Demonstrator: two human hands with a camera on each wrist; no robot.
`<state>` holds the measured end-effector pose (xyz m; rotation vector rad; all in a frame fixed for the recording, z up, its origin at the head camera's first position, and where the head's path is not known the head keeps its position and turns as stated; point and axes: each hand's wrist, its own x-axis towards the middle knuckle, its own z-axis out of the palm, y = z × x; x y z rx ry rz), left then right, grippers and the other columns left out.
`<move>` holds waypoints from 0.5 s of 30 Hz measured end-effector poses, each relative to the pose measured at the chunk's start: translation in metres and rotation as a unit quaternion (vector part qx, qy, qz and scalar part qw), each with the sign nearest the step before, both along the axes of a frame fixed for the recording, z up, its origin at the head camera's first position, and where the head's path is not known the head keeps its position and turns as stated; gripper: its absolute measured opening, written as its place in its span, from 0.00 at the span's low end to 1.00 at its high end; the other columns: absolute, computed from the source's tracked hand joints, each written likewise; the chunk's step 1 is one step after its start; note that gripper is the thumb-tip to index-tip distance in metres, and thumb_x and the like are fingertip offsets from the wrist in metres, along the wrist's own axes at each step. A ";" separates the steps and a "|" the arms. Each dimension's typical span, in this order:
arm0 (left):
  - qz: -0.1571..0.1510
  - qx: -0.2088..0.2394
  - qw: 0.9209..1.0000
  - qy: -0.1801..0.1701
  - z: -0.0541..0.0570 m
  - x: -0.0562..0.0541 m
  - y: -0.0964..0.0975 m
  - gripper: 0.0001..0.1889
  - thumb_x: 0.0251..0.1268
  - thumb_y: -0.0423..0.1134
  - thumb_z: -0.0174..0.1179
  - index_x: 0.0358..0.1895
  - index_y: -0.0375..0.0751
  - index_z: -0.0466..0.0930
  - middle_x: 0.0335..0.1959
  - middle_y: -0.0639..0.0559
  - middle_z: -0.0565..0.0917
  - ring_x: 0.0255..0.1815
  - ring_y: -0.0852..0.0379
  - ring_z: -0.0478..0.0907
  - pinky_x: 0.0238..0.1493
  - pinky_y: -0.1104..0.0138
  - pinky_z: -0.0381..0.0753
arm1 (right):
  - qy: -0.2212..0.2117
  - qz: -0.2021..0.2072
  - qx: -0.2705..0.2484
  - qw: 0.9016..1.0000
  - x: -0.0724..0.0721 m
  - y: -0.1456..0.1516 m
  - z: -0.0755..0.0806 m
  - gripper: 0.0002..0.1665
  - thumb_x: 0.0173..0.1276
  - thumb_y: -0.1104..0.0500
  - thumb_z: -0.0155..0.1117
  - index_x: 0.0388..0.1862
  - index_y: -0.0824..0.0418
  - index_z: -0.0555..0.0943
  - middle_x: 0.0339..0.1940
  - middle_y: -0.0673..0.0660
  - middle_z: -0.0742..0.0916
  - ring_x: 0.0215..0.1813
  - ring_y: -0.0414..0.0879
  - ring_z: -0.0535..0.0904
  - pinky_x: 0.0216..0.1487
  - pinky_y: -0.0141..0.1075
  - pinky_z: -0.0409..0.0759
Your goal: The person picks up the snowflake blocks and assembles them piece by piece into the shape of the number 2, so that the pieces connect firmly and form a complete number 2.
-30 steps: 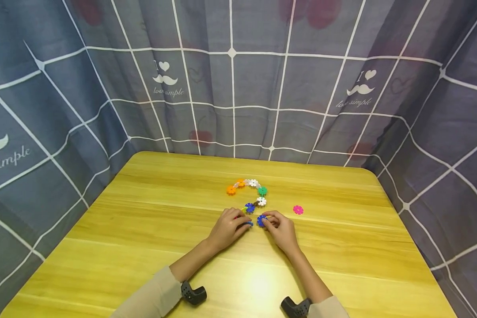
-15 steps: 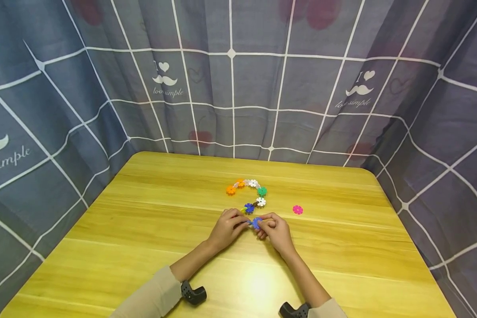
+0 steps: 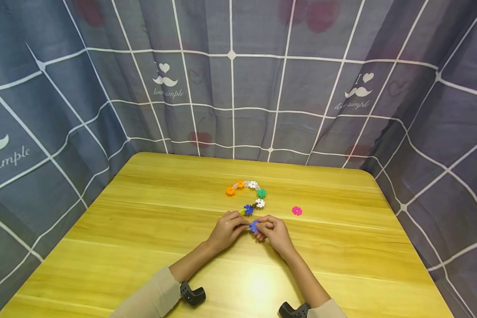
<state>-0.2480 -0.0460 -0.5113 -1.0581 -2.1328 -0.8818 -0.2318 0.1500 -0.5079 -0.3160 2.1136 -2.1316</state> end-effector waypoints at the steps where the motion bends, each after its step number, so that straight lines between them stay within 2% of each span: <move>1: -0.002 0.001 1.000 0.001 0.000 0.000 0.000 0.04 0.51 0.33 0.68 0.30 0.42 0.83 0.27 0.57 0.76 0.27 0.63 0.72 0.32 0.74 0.70 | 0.000 0.005 -0.002 1.000 0.000 0.000 0.000 0.17 0.64 0.65 0.61 0.45 0.80 0.73 0.26 0.69 0.83 0.22 0.45 0.80 0.24 0.35 0.80; 10: -0.019 -0.012 1.000 0.011 -0.001 0.001 0.001 0.03 0.53 0.35 0.67 0.30 0.42 0.83 0.28 0.56 0.79 0.30 0.62 0.74 0.36 0.75 0.73 | 0.038 0.033 0.028 0.998 0.000 -0.001 0.000 0.15 0.65 0.66 0.59 0.44 0.79 0.74 0.25 0.70 0.83 0.21 0.47 0.80 0.24 0.38 0.81; 15: -0.006 -0.012 1.000 0.011 -0.001 0.000 0.000 0.04 0.52 0.36 0.68 0.30 0.43 0.83 0.27 0.57 0.78 0.28 0.63 0.73 0.33 0.74 0.72 | 0.046 0.031 0.052 0.997 -0.002 -0.001 -0.002 0.15 0.65 0.63 0.59 0.45 0.75 0.75 0.24 0.67 0.84 0.21 0.48 0.80 0.24 0.40 0.81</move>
